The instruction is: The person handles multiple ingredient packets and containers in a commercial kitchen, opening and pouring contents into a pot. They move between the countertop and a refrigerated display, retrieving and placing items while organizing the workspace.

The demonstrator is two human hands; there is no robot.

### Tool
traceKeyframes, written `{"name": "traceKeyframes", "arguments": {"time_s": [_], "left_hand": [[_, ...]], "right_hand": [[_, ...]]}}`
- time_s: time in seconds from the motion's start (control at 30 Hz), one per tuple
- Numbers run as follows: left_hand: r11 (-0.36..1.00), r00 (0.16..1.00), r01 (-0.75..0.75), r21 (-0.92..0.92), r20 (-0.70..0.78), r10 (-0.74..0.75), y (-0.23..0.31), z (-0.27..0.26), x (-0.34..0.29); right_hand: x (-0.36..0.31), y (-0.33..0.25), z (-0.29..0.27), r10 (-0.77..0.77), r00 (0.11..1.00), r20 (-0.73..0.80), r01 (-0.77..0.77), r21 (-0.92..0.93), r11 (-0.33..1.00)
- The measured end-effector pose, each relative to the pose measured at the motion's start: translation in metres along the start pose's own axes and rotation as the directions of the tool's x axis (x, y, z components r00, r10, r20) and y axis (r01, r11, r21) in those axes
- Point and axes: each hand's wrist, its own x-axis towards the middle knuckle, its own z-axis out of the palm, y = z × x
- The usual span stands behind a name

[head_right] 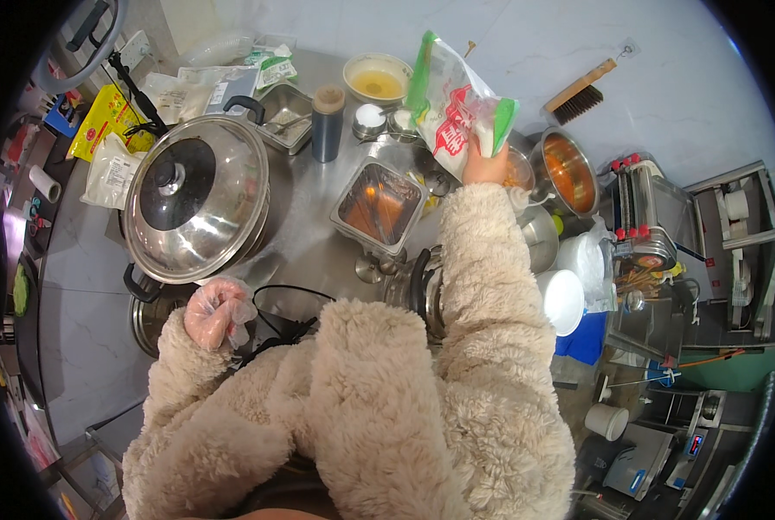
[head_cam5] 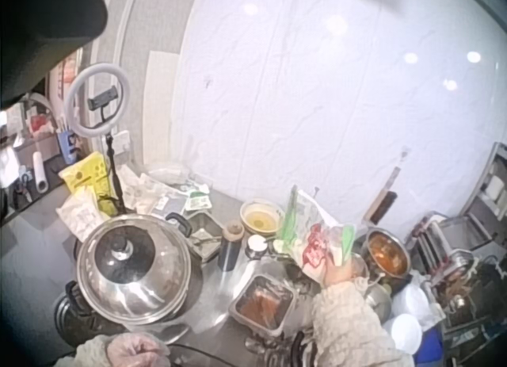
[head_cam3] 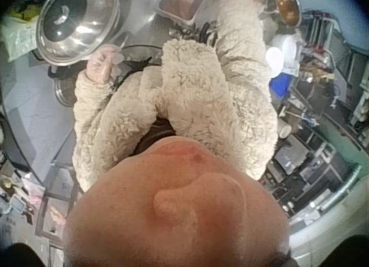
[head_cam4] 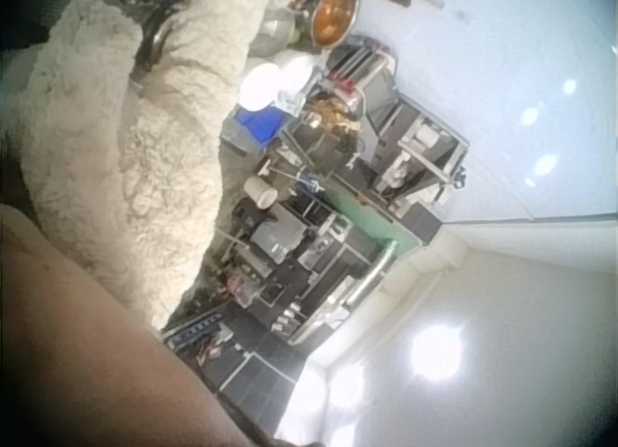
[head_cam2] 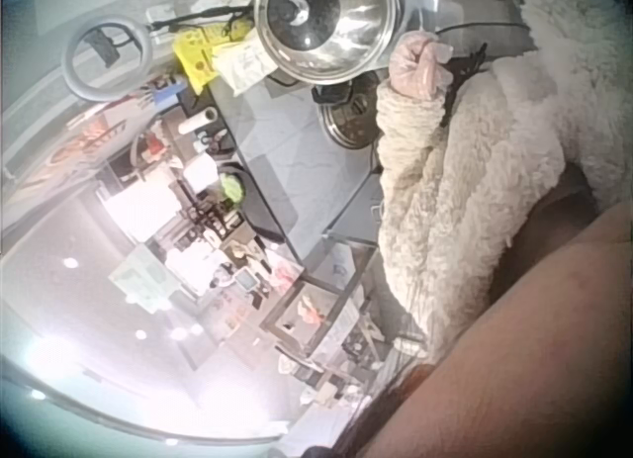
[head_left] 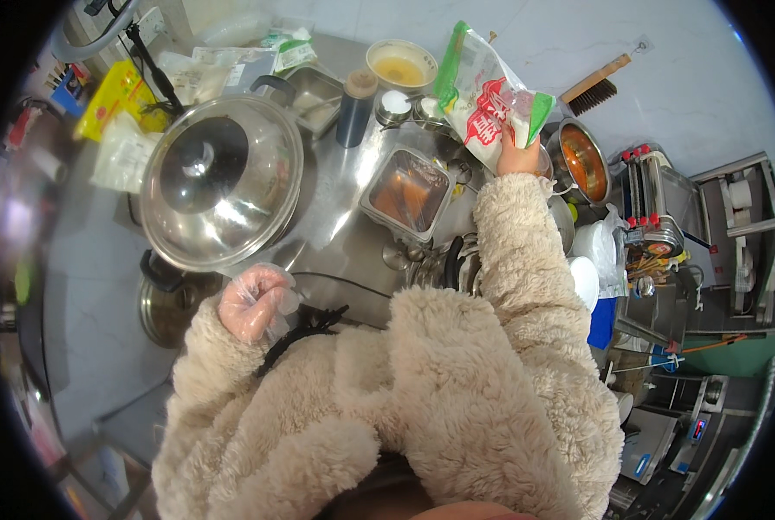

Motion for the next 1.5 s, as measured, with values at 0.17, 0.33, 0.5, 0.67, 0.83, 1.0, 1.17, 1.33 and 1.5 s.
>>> {"name": "traceKeyframes", "arguments": {"time_s": [0.17, 0.33, 0.5, 0.67, 0.83, 1.0, 1.17, 1.33, 1.5], "left_hand": [[0.998, 0.999, -0.042, -0.052, 0.013, 0.043, -0.001, 0.002, 0.001], [1.0, 1.0, -0.018, -0.003, 0.019, 0.018, 0.0, -0.001, 0.003], [1.0, 1.0, 0.0, -0.029, -0.008, -0.001, -0.002, 0.0, 0.003], [0.997, 1.0, -0.004, -0.074, -0.013, 0.003, -0.003, 0.001, 0.004], [1.0, 1.0, 0.001, -0.031, -0.003, -0.001, -0.001, 0.001, 0.005], [0.999, 1.0, -0.009, -0.046, -0.007, 0.009, 0.001, 0.002, 0.004], [0.999, 0.999, -0.035, 0.002, -0.007, 0.035, 0.0, 0.0, 0.005], [0.999, 0.999, -0.028, -0.033, -0.017, 0.027, -0.002, 0.0, 0.005], [0.999, 1.0, -0.01, -0.033, -0.027, 0.009, -0.002, 0.0, 0.004]], "right_hand": [[0.0, -0.007, -0.002, 0.018, 1.0, 0.007, -0.017, -0.096, 0.995], [0.0, -0.015, -0.002, 0.063, 0.997, 0.041, -0.061, -0.058, 0.996], [0.003, -0.013, -0.003, 0.038, 0.999, 0.037, -0.032, -0.157, 0.987], [0.004, -0.012, -0.003, 0.037, 0.999, 0.04, -0.029, -0.193, 0.981], [0.004, -0.017, -0.002, 0.079, 0.995, 0.061, -0.065, -0.195, 0.979], [0.006, -0.02, 0.0, 0.061, 0.997, 0.048, -0.051, -0.193, 0.98], [0.008, -0.015, 0.001, 0.039, 0.999, 0.026, -0.033, -0.178, 0.984], [0.012, -0.011, 0.0, 0.01, 0.999, 0.034, -0.006, -0.109, 0.994], [0.012, -0.009, 0.001, 0.012, 1.0, 0.015, -0.009, -0.165, 0.986]]}}
